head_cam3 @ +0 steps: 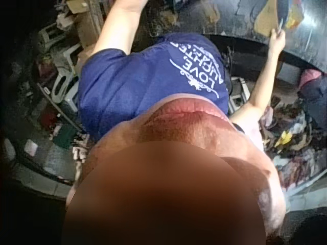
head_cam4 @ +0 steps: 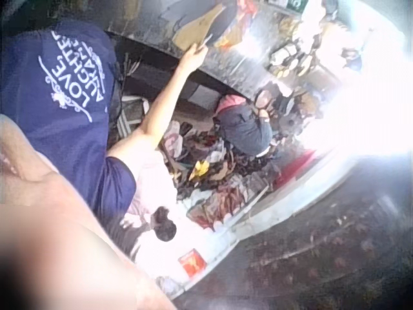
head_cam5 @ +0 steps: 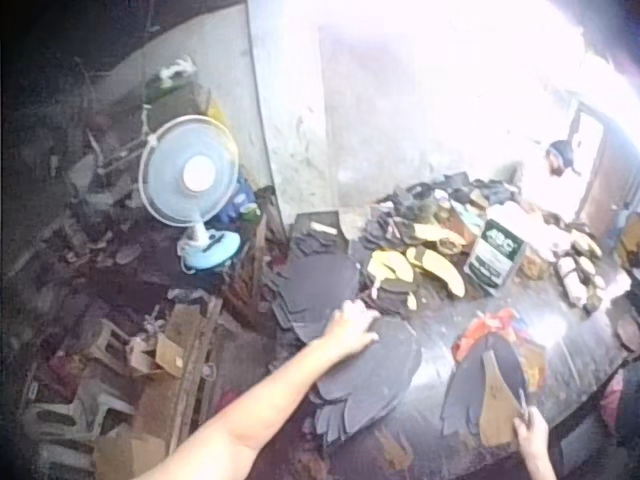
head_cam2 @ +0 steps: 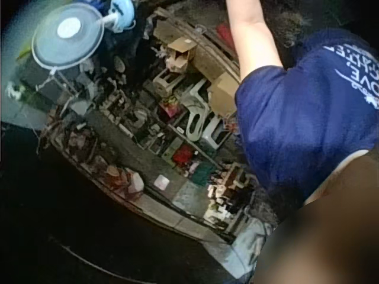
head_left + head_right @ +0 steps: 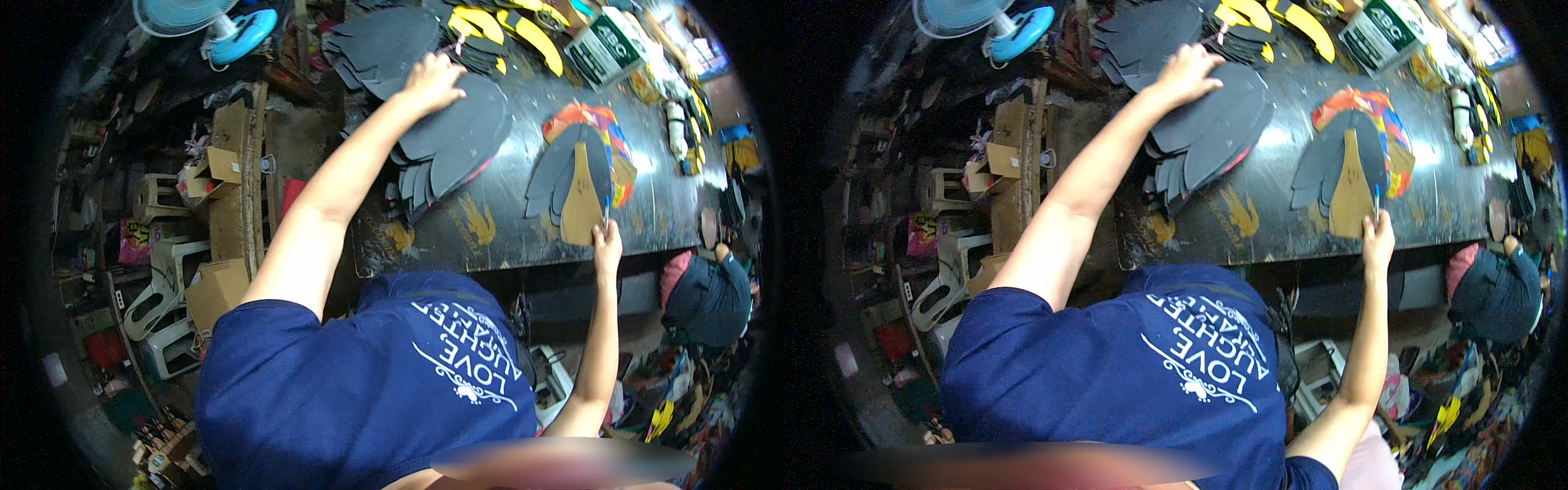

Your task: The person repeatedly places a wooden template on a stack of dark gray sheet material and uses a blue pen to trace the outline. They then remove the template, set it aside, and repeat the process on a new sheet. The marked sheets remain stacked on the worktable.

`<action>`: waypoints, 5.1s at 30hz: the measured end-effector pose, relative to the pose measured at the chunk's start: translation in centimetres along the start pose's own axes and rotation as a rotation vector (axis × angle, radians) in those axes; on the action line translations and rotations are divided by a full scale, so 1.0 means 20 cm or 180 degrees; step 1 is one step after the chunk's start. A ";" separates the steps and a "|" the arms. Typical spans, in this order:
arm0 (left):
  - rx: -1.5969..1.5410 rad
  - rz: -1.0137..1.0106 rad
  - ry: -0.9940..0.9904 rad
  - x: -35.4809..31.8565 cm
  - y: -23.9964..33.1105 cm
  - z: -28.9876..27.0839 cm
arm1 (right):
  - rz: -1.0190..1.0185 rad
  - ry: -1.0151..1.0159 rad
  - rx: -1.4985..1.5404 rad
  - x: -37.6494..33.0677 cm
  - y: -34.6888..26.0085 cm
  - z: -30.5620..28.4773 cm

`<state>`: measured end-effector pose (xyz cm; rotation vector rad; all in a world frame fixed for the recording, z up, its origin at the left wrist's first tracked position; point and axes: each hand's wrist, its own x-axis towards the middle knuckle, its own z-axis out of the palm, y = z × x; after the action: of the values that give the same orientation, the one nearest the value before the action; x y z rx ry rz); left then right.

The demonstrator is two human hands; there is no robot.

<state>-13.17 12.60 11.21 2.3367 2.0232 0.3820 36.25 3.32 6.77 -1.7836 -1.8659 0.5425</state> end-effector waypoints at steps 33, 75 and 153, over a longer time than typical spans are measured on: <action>0.0439 -0.1023 0.1707 0.30 -0.39 -0.69 | 0.0637 -0.0144 0.1083 -0.24 -0.19 -0.10; -0.0520 0.0607 0.0058 -0.88 0.72 0.62 | -0.0042 -0.1818 -0.0435 -0.34 -0.32 0.40; -0.0523 0.0601 -0.0386 -0.87 0.74 0.54 | 0.0337 -0.2578 0.0747 -0.28 -0.32 0.31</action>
<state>1.18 -5.22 0.59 2.3920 1.6583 0.3854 27.50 -2.37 5.27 -1.6268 -2.0625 1.6405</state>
